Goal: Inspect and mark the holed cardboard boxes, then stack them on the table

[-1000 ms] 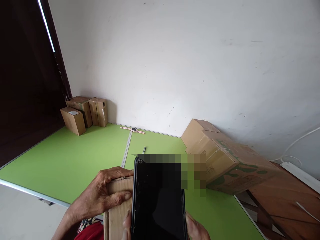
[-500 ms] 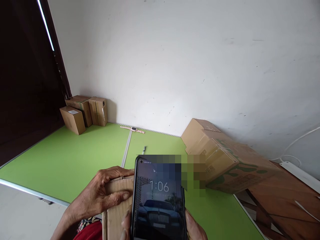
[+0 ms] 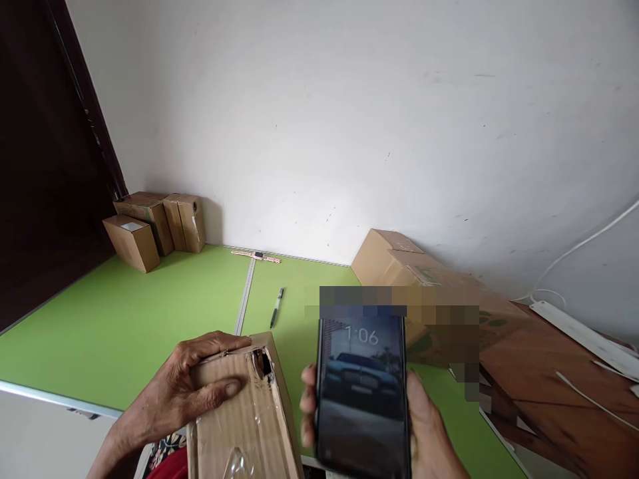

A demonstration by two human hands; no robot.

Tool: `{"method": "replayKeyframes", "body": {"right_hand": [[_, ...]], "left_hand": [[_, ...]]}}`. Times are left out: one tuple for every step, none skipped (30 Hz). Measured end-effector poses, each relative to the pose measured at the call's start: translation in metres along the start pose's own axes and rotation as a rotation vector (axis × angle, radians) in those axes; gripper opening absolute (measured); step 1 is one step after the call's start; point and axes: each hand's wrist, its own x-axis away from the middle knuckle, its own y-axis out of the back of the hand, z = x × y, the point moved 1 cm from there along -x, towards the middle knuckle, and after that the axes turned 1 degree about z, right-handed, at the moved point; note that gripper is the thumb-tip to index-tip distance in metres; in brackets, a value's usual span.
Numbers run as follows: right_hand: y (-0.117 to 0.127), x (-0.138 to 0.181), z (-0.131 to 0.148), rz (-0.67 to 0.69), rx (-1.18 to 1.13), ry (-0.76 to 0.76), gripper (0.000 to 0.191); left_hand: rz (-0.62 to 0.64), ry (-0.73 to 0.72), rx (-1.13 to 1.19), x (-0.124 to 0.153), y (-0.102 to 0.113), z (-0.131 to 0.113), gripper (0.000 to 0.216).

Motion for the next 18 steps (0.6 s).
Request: {"method": "replayKeyframes", "body": {"right_hand": [[0.003,-0.008,0.008,-0.028,0.017,0.064,0.067],[0.009,-0.019,0.014,-0.071,0.043,0.129,0.064],[0.018,-0.032,0.018,-0.126,0.077,0.181,0.063],[0.030,-0.047,0.020,-0.185,0.118,0.212,0.066],[0.044,-0.063,0.019,-0.237,0.176,0.221,0.069],[0.058,-0.080,0.015,-0.275,0.238,0.205,0.071],[0.073,-0.096,0.010,-0.289,0.308,0.178,0.072],[0.087,-0.112,0.003,-0.289,0.378,0.151,0.071],[0.099,-0.126,-0.005,-0.290,0.416,0.125,0.068],[0.109,-0.139,-0.013,-0.288,0.449,0.103,0.064],[0.116,-0.150,-0.021,-0.289,0.471,0.085,0.060],[0.122,-0.159,-0.028,-0.294,0.488,0.073,0.056],[0.127,-0.166,-0.034,-0.300,0.514,0.063,0.052],[0.131,-0.172,-0.039,-0.310,0.546,0.058,0.049],[0.134,-0.177,-0.042,-0.323,0.586,0.056,0.046],[0.137,-0.180,-0.044,-0.341,0.634,0.060,0.044],[0.140,-0.183,-0.044,-0.363,0.690,0.067,0.042],[0.143,-0.184,-0.043,-0.392,0.755,0.079,0.041]], "left_hand": [[0.002,0.006,0.004,0.000,0.000,0.000,0.040],[0.003,0.010,0.008,0.000,0.001,-0.001,0.040],[0.002,0.011,0.011,0.001,0.001,-0.001,0.039],[-0.002,0.012,0.010,0.001,0.001,-0.002,0.039],[-0.008,0.013,0.004,0.001,0.000,-0.002,0.039],[-0.013,0.014,-0.006,0.002,0.000,-0.001,0.039],[-0.020,0.020,-0.016,0.003,0.000,0.000,0.040],[-0.031,0.028,-0.028,0.004,0.000,0.003,0.042],[-0.048,0.036,-0.041,0.006,0.000,0.006,0.044],[-0.065,0.045,-0.058,0.008,0.000,0.009,0.045],[-0.082,0.054,-0.078,0.011,0.001,0.014,0.047],[-0.087,0.063,-0.101,0.014,0.002,0.018,0.049],[-0.088,0.072,-0.125,0.016,0.003,0.022,0.051],[-0.081,0.077,-0.146,0.019,0.005,0.026,0.052],[-0.071,0.079,-0.165,0.021,0.006,0.029,0.054],[-0.063,0.078,-0.179,0.021,0.006,0.030,0.055],[-0.064,0.073,-0.188,0.021,0.006,0.030,0.055],[-0.069,0.067,-0.191,0.019,0.006,0.027,0.055]]}}
